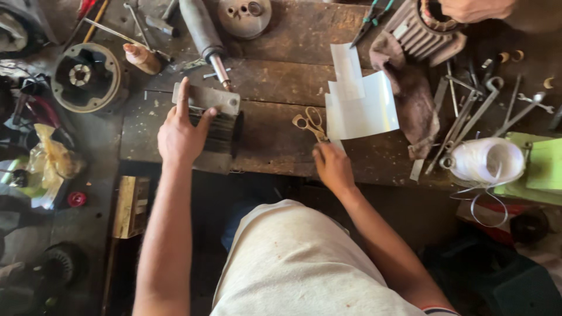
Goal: The person cuts small rectangular pieces from a white sheet using scissors and inserts them into slots on the exterior of a motor housing. The person repeats this process multiple times, handling the motor and the sheet throughout.
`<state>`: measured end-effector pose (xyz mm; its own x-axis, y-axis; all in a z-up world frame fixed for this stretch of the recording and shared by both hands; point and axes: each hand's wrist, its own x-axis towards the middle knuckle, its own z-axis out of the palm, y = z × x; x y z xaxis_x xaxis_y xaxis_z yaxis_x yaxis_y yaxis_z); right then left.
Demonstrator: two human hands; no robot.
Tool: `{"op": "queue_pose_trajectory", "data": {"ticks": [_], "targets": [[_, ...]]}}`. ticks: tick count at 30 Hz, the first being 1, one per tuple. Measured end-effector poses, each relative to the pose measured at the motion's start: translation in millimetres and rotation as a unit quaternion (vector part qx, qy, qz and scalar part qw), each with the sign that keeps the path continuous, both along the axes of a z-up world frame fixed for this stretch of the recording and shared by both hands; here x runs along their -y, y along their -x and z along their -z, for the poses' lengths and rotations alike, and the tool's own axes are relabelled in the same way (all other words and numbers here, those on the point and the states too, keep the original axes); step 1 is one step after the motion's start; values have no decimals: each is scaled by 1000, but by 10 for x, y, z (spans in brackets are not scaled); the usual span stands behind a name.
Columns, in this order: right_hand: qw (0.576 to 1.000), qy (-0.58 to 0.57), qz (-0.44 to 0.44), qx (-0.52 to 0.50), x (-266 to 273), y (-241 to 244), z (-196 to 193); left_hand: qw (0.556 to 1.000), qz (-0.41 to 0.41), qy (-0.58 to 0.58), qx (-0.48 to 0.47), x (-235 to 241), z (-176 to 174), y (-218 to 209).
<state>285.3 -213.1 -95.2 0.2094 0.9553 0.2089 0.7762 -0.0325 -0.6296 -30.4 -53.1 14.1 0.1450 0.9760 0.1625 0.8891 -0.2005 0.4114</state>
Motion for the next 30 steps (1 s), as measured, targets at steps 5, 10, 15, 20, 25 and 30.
{"op": "queue_pose_trajectory", "data": {"ticks": [5, 10, 15, 20, 25, 30], "targets": [[991, -62, 51, 105, -83, -292, 78, 998, 53, -17, 7, -4, -21, 117], [982, -58, 12, 181, 92, -440, 105, 999, 39, 36, 2, -89, -40, 87], [981, -74, 15, 179, 445, -527, 117, 996, 72, 43, 26, -112, -9, 118], [976, -46, 1, 214, 737, -608, 31, 997, 69, 6, -32, -116, 37, 101], [979, -29, -1, 202, 1016, -676, 68, 994, 64, -88, -16, 6, 115, 133], [982, -69, 14, 175, 1165, -770, 225, 990, 88, -103, -22, 125, 139, 172]]}}
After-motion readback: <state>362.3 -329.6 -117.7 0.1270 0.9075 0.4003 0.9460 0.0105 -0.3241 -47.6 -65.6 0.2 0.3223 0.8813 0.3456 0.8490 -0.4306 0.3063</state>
